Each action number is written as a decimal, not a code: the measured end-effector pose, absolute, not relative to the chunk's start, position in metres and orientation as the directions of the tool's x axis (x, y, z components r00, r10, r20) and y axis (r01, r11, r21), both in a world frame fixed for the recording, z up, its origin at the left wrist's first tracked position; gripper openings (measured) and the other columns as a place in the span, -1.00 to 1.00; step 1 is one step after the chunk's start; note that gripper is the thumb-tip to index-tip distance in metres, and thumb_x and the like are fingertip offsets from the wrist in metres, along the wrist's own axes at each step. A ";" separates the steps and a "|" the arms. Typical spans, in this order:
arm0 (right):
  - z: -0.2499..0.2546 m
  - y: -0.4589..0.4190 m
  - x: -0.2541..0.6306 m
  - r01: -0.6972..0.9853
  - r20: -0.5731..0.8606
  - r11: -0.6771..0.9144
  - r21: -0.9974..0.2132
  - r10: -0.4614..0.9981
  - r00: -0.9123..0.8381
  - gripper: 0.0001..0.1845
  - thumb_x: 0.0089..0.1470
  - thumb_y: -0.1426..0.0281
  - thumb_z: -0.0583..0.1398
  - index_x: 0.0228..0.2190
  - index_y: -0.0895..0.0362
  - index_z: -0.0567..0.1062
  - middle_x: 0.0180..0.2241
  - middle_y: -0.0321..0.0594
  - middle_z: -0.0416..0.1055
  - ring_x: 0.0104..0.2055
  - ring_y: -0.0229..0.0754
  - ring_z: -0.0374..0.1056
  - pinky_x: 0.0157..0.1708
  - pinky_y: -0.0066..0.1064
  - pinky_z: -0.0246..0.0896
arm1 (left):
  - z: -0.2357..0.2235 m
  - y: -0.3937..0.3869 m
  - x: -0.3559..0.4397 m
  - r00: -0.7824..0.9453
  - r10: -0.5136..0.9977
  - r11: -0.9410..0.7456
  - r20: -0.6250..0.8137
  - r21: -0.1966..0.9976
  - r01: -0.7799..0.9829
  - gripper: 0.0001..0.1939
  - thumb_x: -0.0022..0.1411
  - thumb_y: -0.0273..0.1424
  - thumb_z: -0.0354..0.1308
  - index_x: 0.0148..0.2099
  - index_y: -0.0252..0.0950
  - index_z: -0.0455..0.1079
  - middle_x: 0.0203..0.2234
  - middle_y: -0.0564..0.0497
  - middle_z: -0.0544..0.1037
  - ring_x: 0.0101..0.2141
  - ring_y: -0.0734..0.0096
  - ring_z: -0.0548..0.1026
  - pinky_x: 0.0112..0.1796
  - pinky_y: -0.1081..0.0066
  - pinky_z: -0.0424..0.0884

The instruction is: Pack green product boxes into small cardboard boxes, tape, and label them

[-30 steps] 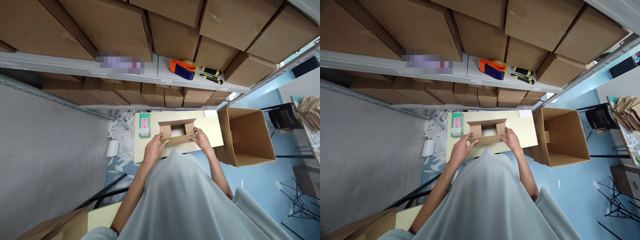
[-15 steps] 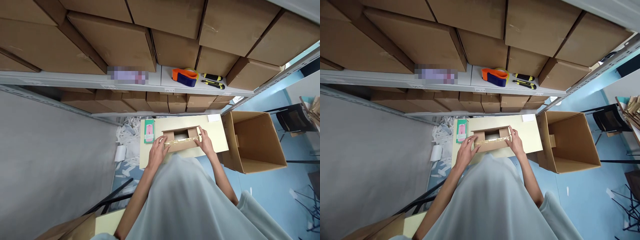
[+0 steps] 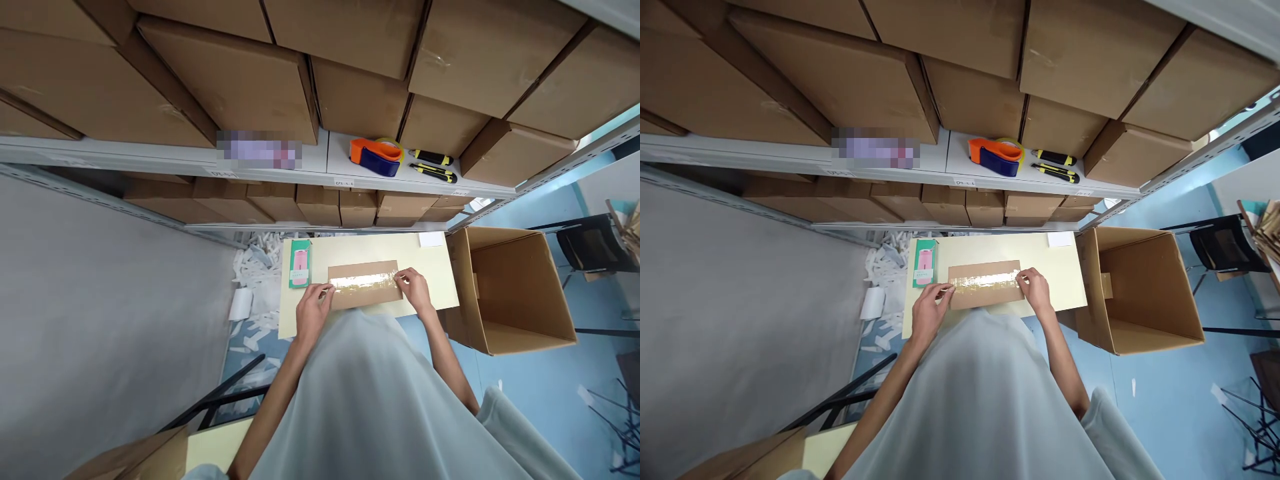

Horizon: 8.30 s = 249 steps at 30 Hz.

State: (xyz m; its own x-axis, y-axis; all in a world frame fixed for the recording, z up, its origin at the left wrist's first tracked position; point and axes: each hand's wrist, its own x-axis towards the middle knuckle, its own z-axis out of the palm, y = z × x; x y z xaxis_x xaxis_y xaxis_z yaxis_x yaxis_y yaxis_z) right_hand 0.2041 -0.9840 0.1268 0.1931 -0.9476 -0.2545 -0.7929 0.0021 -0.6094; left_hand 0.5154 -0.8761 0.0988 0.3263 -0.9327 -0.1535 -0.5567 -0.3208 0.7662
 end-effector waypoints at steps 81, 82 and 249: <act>0.127 -1.108 0.212 -0.876 -0.212 -0.291 -0.384 -0.896 0.391 -0.03 0.26 0.34 0.35 0.55 0.32 0.21 0.56 0.32 0.18 0.62 0.27 0.16 0.56 -0.01 0.13 | 0.043 -1.035 0.497 0.266 -0.964 -0.198 0.009 0.647 -0.737 -0.29 0.06 -0.45 0.33 0.31 -0.27 0.51 0.21 -0.22 0.67 0.32 -0.16 0.55 0.39 -0.02 0.40; 0.143 -1.133 0.219 -0.845 -0.120 -0.361 -0.394 -0.892 0.436 -0.07 0.29 0.32 0.34 0.55 0.30 0.22 0.55 0.29 0.19 0.62 0.27 0.15 0.57 0.02 0.10 | 0.058 -1.055 0.495 0.275 -0.959 -0.162 0.074 0.653 -0.740 -0.33 0.10 -0.44 0.31 0.30 -0.25 0.52 0.22 -0.22 0.66 0.34 -0.17 0.53 0.40 -0.06 0.39; 0.197 -1.136 0.029 -0.788 -0.825 0.245 -0.564 -0.137 0.548 -0.29 0.06 -0.27 0.50 -0.38 0.18 0.69 -0.43 -0.09 0.70 -0.47 -0.17 0.60 -0.41 -0.39 0.56 | 0.034 -0.950 0.437 0.682 -0.531 -0.656 -0.502 0.754 0.044 -0.82 0.07 -0.33 0.48 -0.31 -0.28 0.59 -0.39 0.02 0.66 -0.28 0.28 0.59 -0.16 0.29 0.55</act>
